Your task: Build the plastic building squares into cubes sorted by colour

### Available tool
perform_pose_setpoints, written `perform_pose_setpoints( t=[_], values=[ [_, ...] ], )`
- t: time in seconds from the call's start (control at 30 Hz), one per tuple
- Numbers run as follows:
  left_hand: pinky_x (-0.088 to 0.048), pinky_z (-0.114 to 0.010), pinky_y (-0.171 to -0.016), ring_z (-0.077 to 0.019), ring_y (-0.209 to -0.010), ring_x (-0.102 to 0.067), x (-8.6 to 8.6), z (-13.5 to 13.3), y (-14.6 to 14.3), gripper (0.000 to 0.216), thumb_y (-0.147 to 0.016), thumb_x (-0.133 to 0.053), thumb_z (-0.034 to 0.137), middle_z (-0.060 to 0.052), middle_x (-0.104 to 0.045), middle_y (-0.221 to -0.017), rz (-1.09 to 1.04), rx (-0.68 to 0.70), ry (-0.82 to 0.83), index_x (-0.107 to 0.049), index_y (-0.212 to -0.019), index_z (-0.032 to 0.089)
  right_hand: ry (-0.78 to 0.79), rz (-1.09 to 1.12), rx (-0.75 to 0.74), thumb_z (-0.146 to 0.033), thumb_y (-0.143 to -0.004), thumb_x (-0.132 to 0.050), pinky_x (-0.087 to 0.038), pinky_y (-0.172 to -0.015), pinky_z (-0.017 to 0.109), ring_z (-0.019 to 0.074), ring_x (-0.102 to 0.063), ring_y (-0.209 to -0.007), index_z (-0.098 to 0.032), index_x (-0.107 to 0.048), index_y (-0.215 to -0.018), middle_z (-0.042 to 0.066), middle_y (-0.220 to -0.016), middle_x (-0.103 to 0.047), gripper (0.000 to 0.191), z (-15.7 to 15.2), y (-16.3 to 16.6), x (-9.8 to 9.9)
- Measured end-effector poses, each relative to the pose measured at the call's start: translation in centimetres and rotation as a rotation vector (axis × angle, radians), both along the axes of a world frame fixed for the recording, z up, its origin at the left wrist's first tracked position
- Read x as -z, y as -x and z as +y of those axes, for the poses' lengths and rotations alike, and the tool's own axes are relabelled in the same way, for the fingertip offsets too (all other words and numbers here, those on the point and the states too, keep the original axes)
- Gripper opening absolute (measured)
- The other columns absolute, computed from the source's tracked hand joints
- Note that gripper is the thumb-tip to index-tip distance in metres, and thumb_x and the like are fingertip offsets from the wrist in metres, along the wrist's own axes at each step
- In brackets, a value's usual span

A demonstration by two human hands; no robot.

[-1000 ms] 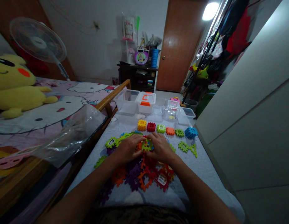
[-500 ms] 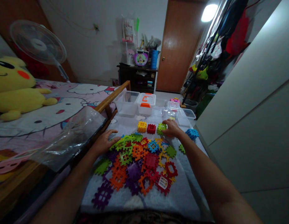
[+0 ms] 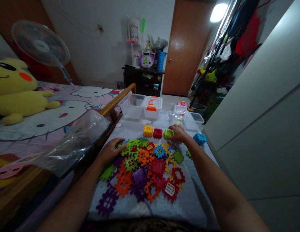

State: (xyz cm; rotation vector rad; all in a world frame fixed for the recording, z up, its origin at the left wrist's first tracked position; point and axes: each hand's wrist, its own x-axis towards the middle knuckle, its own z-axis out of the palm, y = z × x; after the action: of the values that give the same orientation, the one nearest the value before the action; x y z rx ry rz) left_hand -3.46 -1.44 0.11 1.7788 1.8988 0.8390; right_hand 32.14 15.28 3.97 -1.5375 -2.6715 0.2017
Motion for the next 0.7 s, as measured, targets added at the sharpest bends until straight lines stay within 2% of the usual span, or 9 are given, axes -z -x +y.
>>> perform_pose_setpoints(
  t=[0.23, 0.33, 0.43, 0.6, 0.7],
  values=[
    [-0.042, -0.042, -0.106, -0.0292, -0.116, -0.059, 0.2, 0.0, 0.2, 0.056, -0.083, -0.052, 0.062, -0.010, -0.067, -0.121, -0.080, 0.067, -0.003, -0.067, -0.115, 0.019, 0.012, -0.025, -0.013, -0.035, -0.073, -0.073, -0.039, -0.095, 0.037, 0.0296, -0.054, -0.112, -0.018, -0.061, -0.121, 0.013, -0.120, -0.062, 0.053, 0.0, 0.6, 0.4],
    [-0.042, -0.043, -0.106, -0.0295, -0.116, -0.060, 0.3, 0.0, 0.5, 0.055, -0.083, -0.052, 0.060, -0.010, -0.067, -0.122, -0.151, 0.091, 0.018, -0.066, -0.117, 0.019, -0.002, -0.006, 0.005, -0.033, -0.073, -0.072, -0.038, -0.097, 0.041, 0.0322, -0.051, -0.117, -0.016, -0.055, -0.130, 0.015, -0.128, -0.058, 0.062, -0.5, 0.5, 0.3],
    [-0.042, -0.044, -0.106, -0.0298, -0.116, -0.060, 0.2, -0.1, 0.6, 0.054, -0.083, -0.054, 0.057, -0.009, -0.067, -0.123, -0.185, 0.099, 0.029, -0.066, -0.118, 0.018, -0.081, 0.088, 0.020, -0.034, -0.075, -0.070, -0.038, -0.099, 0.045, 0.0340, -0.046, -0.122, -0.015, -0.047, -0.138, 0.017, -0.136, -0.052, 0.070, -2.0, 0.3, -0.1],
    [-0.045, -0.043, -0.103, -0.0292, -0.112, -0.062, -0.2, -0.3, 0.3, 0.055, -0.082, -0.055, 0.057, -0.010, -0.068, -0.122, -0.200, 0.097, 0.041, -0.066, -0.118, 0.017, -0.176, 0.290, -0.078, -0.032, -0.079, -0.064, -0.040, -0.099, 0.047, 0.0323, -0.049, -0.117, -0.017, -0.056, -0.128, 0.014, -0.127, -0.057, 0.052, -6.2, -0.9, -1.0],
    [-0.045, -0.042, -0.103, -0.0293, -0.112, -0.062, -0.3, -0.4, 0.2, 0.057, -0.082, -0.054, 0.060, -0.010, -0.068, -0.121, -0.199, 0.071, 0.039, -0.066, -0.118, 0.017, -0.180, 0.412, -0.068, -0.029, -0.082, -0.059, -0.043, -0.096, 0.046, 0.0295, -0.053, -0.112, -0.019, -0.061, -0.119, 0.013, -0.118, -0.061, 0.038, -8.7, -2.4, -1.7]
  ],
)
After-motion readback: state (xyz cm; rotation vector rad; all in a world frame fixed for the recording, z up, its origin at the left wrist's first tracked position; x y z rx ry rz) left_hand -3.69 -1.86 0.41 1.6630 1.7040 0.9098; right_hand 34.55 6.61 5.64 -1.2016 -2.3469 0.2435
